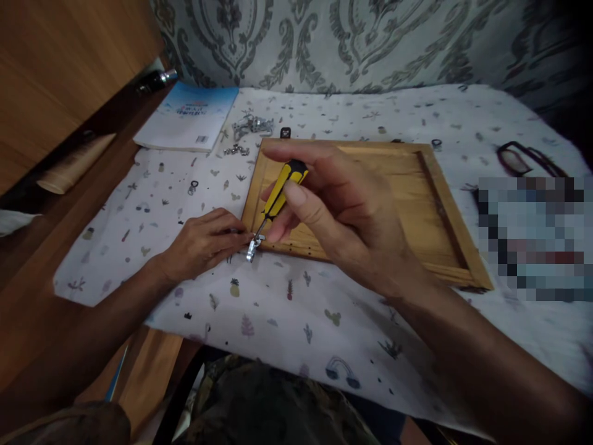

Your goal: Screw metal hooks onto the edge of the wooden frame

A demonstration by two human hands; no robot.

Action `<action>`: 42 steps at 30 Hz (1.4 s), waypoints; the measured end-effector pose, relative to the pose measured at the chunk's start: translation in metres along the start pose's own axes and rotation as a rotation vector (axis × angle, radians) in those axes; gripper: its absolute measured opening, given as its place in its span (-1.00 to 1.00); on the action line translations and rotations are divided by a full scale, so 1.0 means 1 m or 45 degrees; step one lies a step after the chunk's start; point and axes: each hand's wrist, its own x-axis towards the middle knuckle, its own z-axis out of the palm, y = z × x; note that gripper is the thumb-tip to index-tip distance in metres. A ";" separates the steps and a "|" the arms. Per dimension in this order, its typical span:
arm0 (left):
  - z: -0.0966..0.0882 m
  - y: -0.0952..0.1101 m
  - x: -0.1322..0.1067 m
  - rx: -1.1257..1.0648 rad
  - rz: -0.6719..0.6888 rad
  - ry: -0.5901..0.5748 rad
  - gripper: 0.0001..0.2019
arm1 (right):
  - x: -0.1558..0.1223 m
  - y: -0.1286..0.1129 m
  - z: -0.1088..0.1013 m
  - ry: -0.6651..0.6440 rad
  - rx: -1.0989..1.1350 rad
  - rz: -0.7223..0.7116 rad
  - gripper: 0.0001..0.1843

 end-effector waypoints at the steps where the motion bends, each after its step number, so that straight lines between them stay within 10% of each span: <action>1: 0.000 0.000 0.000 -0.005 -0.001 0.003 -0.88 | 0.000 0.000 0.000 0.000 -0.007 -0.011 -0.80; 42: 0.000 0.001 0.001 -0.014 -0.007 0.006 -0.87 | 0.016 0.003 -0.004 -0.160 -0.027 -0.085 -0.82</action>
